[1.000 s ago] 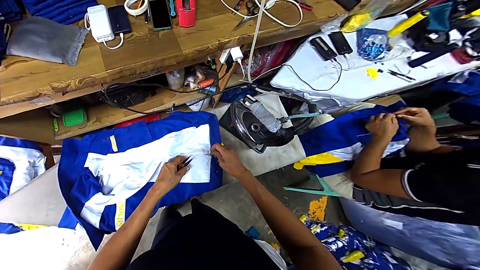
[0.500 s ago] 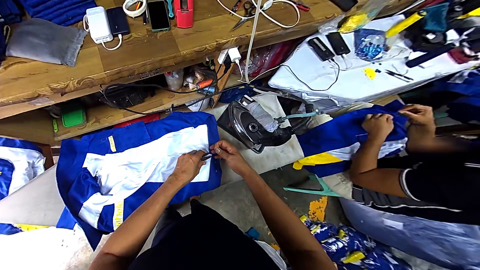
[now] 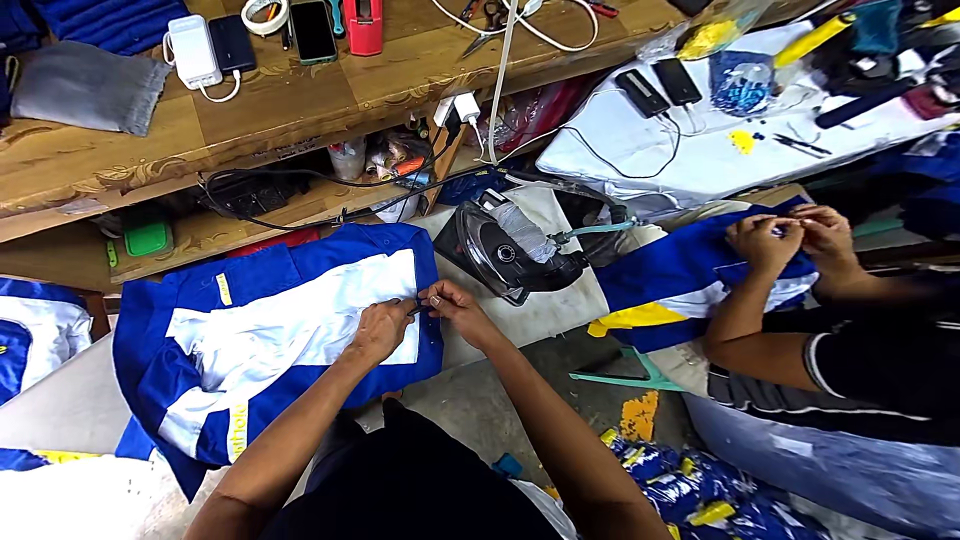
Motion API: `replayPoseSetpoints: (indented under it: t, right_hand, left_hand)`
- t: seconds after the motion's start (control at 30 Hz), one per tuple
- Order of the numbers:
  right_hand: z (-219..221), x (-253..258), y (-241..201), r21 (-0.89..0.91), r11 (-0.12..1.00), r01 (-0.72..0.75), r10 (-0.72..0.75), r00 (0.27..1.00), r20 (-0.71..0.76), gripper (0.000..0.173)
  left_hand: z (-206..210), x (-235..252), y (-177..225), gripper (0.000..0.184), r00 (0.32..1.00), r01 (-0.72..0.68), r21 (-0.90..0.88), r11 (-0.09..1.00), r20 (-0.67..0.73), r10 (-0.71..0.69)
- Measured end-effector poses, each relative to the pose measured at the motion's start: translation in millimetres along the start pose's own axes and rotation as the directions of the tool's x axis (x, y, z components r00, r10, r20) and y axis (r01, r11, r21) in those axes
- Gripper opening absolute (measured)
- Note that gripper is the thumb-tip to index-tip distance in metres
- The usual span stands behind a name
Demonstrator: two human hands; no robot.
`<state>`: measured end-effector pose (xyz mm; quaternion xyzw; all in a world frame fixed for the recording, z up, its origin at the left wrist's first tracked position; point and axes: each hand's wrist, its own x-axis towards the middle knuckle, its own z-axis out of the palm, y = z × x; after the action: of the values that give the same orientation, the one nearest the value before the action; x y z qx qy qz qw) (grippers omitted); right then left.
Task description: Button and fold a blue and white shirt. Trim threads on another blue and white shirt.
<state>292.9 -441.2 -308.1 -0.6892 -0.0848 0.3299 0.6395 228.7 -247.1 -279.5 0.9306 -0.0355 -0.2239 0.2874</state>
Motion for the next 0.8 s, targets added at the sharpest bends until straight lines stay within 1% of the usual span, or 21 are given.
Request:
replayPoseSetpoints:
  t: [0.13, 0.17, 0.2, 0.23, 0.27, 0.3, 0.33, 0.37, 0.43, 0.47, 0.5, 0.53, 0.6, 0.63, 0.67, 0.73, 0.8]
  right_hand:
    - [1, -1, -2, 0.026, 1.0, -0.015, 0.016, 0.999, -0.041, 0.017]
    - [1, -2, -1, 0.0, 1.0, -0.005, 0.006, 0.998, -0.065, 0.018]
    - [1, -3, 1, -0.072, 0.997, 0.019, -0.026, 0.995, -0.094, 0.02]
    - [1, -4, 5, -0.196, 0.979, 0.062, -0.086, 0.989, -0.116, 0.022]
    - [2, -5, 11, -0.353, 0.927, 0.125, -0.179, 0.976, -0.125, 0.025]
    - [2, -7, 16, -0.508, 0.844, 0.173, -0.262, 0.959, -0.108, 0.028]
    - [4, -10, 20, -0.629, 0.75, 0.207, -0.322, 0.944, -0.073, 0.031]
    - [6, -12, 24, -0.71, 0.666, 0.229, -0.359, 0.932, -0.036, 0.033]
    - [11, -16, 31, -0.807, 0.537, 0.245, -0.401, 0.916, 0.011, 0.032]
    - [15, -17, 33, -0.841, 0.486, 0.238, -0.42, 0.907, 0.014, 0.031]
    - [20, -18, 33, -0.866, 0.446, 0.226, -0.441, 0.898, 0.007, 0.029]
    - [27, -17, 31, -0.878, 0.424, 0.221, -0.462, 0.887, 0.0, 0.027]
    - [43, -10, 21, -0.86, 0.44, 0.258, -0.481, 0.877, 0.017, 0.026]
    - [52, -4, 14, -0.833, 0.47, 0.293, -0.469, 0.882, 0.046, 0.025]
    - [61, 5, 7, -0.803, 0.497, 0.329, -0.45, 0.889, 0.086, 0.025]
    - [80, 23, -2, -0.758, 0.529, 0.382, -0.417, 0.895, 0.159, 0.024]
    - [97, 38, -1, -0.743, 0.533, 0.405, -0.392, 0.896, 0.208, 0.024]
  left_hand:
    - [4, -8, -6, 0.035, 0.999, -0.035, -0.088, 0.995, -0.04, 0.031]
    - [5, -15, -9, 0.037, 0.998, -0.05, -0.111, 0.993, -0.047, 0.045]
    - [7, -24, -11, 0.038, 0.997, -0.059, -0.131, 0.99, -0.055, 0.052]
    - [6, -35, -14, 0.04, 0.997, -0.054, -0.144, 0.988, -0.065, 0.045]
    - [5, -48, -19, 0.043, 0.996, -0.037, -0.146, 0.989, -0.087, 0.025]
    - [5, -62, -26, 0.044, 0.991, -0.016, -0.14, 0.99, -0.131, -0.003]
    - [3, -76, -36, 0.044, 0.98, 0.013, -0.133, 0.991, -0.194, -0.039]
    - [2, -89, -48, 0.042, 0.959, 0.05, -0.13, 0.99, -0.271, -0.084]
    - [-4, -110, -76, 0.034, 0.893, 0.119, -0.139, 0.983, -0.418, -0.167]
    - [-8, -117, -89, 0.031, 0.861, 0.149, -0.14, 0.979, -0.469, -0.198]
    - [-12, -122, -100, 0.03, 0.843, 0.189, -0.133, 0.973, -0.486, -0.231]
    - [-15, -125, -108, 0.031, 0.842, 0.241, -0.124, 0.963, -0.466, -0.271]
    - [-21, -126, -117, 0.037, 0.873, 0.33, -0.112, 0.937, -0.343, -0.348]
    - [-22, -125, -120, 0.038, 0.885, 0.354, -0.106, 0.929, -0.282, -0.369]
    - [-21, -123, -122, 0.038, 0.89, 0.363, -0.102, 0.926, -0.256, -0.377]
    - [-17, -122, -125, 0.038, 0.89, 0.356, -0.099, 0.929, -0.267, -0.37]
    - [-13, -122, -128, 0.037, 0.889, 0.345, -0.106, 0.932, -0.281, -0.361]
